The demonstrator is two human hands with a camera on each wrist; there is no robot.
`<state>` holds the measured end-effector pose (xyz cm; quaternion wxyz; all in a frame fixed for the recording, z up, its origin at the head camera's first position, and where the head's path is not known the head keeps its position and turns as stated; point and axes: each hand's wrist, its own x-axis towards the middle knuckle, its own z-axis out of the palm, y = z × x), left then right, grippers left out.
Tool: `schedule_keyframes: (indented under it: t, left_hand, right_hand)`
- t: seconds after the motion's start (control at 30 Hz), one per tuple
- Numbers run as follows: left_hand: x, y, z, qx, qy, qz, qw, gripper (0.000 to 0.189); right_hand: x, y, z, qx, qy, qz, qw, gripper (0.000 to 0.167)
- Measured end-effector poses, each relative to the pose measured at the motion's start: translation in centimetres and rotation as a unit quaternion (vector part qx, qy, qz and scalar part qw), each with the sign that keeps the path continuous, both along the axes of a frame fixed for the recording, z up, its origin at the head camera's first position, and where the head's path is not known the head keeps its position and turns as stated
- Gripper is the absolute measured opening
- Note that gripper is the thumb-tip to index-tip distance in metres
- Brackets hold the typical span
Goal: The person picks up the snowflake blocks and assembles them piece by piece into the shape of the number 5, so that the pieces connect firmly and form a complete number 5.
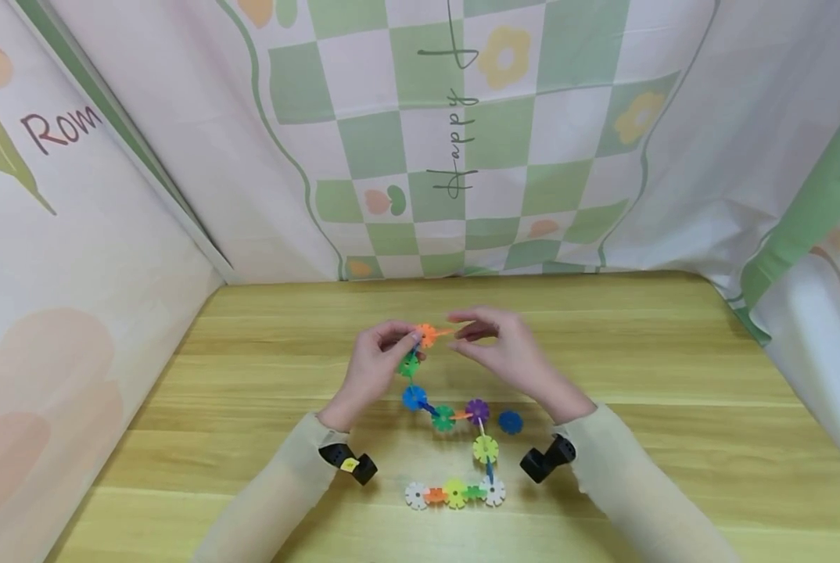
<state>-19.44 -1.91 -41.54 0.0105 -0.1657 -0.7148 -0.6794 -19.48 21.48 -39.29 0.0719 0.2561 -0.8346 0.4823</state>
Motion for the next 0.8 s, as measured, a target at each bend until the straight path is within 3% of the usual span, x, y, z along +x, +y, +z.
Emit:
schedule_keyframes:
  t: [0.1, 0.2, 0.43, 0.8]
  left_hand:
    - [0.0, -0.2, -0.1, -0.002, 0.001, -0.003, 1.0, 0.017]
    - [-0.1, -0.4, -0.3, 0.005, 0.0, -0.007, 1.0, 0.018]
    - [-0.2, -0.6, -0.5, 0.026, -0.007, -0.015, 0.9995, 0.018]
    - [-0.1, -0.7, -0.3, 0.02, -0.004, -0.007, 0.9998, 0.018]
  right_hand:
    - [0.7, 1.5, -0.6, 0.016, -0.044, -0.006, 0.9989, 0.035]
    - [1.7, 3.1, -1.6, 0.064, -0.078, 0.002, 0.9949, 0.037]
    - [3.8, 5.8, -4.1, 0.18, -0.086, 0.033, 0.9793, 0.046]
    - [4.7, 6.4, -5.6, 0.178, -0.112, 0.023, 0.9773, 0.028]
